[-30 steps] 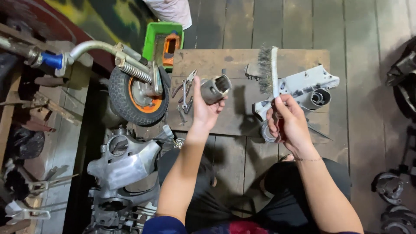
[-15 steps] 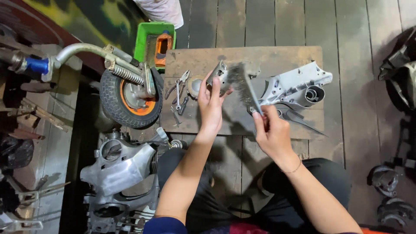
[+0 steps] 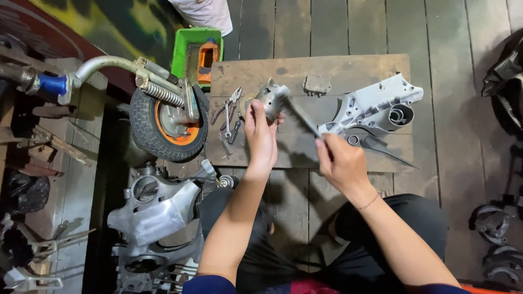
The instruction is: Cleaning carbon deposits from a motorcycle piston and engine casing using a wire brush and scraper.
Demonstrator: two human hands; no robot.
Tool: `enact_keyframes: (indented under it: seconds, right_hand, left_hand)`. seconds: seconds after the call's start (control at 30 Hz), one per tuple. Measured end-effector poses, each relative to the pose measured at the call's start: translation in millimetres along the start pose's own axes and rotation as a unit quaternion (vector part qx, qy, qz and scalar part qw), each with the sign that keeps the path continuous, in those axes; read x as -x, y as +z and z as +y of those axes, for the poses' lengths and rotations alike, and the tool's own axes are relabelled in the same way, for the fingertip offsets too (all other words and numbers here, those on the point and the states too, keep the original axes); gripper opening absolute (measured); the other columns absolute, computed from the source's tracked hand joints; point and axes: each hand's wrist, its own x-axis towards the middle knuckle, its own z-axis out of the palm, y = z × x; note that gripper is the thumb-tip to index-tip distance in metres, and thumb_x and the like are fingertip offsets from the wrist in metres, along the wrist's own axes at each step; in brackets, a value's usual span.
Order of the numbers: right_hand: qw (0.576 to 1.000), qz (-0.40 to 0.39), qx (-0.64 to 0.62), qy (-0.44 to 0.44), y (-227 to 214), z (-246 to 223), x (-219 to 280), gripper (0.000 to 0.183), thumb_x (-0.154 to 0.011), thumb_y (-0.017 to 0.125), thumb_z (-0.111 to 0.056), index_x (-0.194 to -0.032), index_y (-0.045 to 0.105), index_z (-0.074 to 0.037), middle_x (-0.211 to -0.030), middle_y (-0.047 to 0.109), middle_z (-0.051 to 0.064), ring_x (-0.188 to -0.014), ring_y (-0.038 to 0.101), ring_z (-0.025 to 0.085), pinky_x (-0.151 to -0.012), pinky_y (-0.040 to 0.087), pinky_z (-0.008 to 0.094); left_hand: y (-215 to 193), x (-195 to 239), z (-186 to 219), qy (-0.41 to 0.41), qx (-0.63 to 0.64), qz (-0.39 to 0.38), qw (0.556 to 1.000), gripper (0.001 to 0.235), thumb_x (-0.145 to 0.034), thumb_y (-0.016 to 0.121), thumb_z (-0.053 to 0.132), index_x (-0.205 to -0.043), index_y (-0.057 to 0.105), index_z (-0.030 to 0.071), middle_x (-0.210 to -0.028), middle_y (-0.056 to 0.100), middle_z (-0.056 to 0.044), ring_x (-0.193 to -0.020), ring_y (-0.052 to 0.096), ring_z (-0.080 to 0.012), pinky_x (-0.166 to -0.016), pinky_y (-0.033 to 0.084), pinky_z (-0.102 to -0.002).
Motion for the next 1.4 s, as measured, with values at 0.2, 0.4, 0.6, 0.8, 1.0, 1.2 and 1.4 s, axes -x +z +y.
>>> enact_keyframes:
  seconds: [0.2, 0.4, 0.6, 0.8, 1.0, 1.2, 1.4]
  right_hand:
    - [0.992, 0.060, -0.073, 0.081, -8, 24, -4, 0.013, -0.111, 0.062, -0.018, -0.102, 0.069, -0.010, -0.056, 0.054, 0.007, -0.056, 0.064, 0.031, -0.056, 0.049, 0.035]
    - [0.955, 0.040, -0.246, 0.163, -18, 22, -13, 0.022, -0.113, 0.053, -0.011, -0.094, 0.065, -0.009, -0.042, 0.056, 0.001, -0.036, 0.056, 0.016, -0.041, 0.044, 0.026]
    - [0.834, 0.023, -0.462, 0.301, -37, -16, -34, 0.026, -0.116, 0.042, -0.016, -0.101, 0.057, 0.000, -0.058, 0.047, 0.011, -0.033, 0.050, 0.019, -0.029, 0.040, 0.030]
    - [0.872, 0.014, -0.429, 0.237, -37, -16, -27, 0.024, -0.115, 0.045, -0.010, -0.101, 0.059, 0.004, -0.059, 0.052, 0.015, -0.035, 0.056, 0.022, -0.028, 0.040, 0.030]
    - [0.885, 0.034, -0.416, 0.209, -36, -5, -24, 0.026, -0.115, 0.044, -0.008, -0.100, 0.060, 0.006, -0.057, 0.054, 0.016, -0.037, 0.057, 0.023, -0.026, 0.040, 0.030]
    - [0.943, 0.027, -0.319, 0.097, -26, 25, -4, 0.018, -0.109, 0.056, -0.003, -0.096, 0.067, 0.001, -0.053, 0.062, 0.010, -0.038, 0.060, 0.020, -0.033, 0.044, 0.030]
    - [0.986, -0.025, -0.158, -0.040, -31, 4, -7, 0.009, -0.097, 0.071, -0.011, -0.089, 0.073, -0.007, -0.052, 0.058, 0.007, -0.046, 0.062, 0.029, -0.042, 0.046, 0.035]
  left_hand:
    - [18, 14, 29, -0.015, 0.009, -0.035, 0.999, 0.058, -0.105, 0.053, 0.045, -0.144, 0.047, 0.002, -0.102, 0.060, -0.013, -0.077, 0.063, -0.0181, -0.069, 0.053, -0.023]
    - [8, 3, 2, 0.162, -0.118, -0.023, 0.979, 0.085, -0.079, 0.091, 0.011, -0.141, 0.033, 0.004, -0.124, 0.057, -0.019, -0.109, 0.061, -0.0252, -0.095, 0.050, -0.037]
    - [2, 8, 23, 0.312, -0.288, -0.029, 0.905, 0.076, -0.070, 0.099, 0.023, -0.132, 0.059, 0.009, -0.119, 0.061, -0.009, -0.116, 0.064, -0.0207, -0.107, 0.048, -0.034]
    - [8, 7, 29, 0.451, -0.360, -0.089, 0.812, 0.065, -0.074, 0.094, 0.016, -0.127, 0.057, 0.004, -0.121, 0.060, -0.011, -0.115, 0.062, -0.0322, -0.103, 0.048, -0.047]
    - [6, 5, 35, 0.456, -0.333, -0.076, 0.822, 0.079, -0.069, 0.099, 0.020, -0.129, 0.052, 0.000, -0.122, 0.065, -0.015, -0.114, 0.069, -0.0335, -0.101, 0.053, -0.040]
    - [11, 3, 47, 0.549, -0.383, -0.074, 0.739, 0.052, -0.071, 0.095, 0.022, -0.111, 0.068, 0.003, -0.105, 0.073, -0.007, -0.093, 0.069, -0.0289, -0.089, 0.057, -0.040]
    - [4, -8, 36, 0.591, -0.401, -0.070, 0.696, 0.052, -0.069, 0.096, 0.027, -0.107, 0.071, 0.002, -0.098, 0.074, -0.008, -0.089, 0.068, -0.0286, -0.087, 0.057, -0.041]
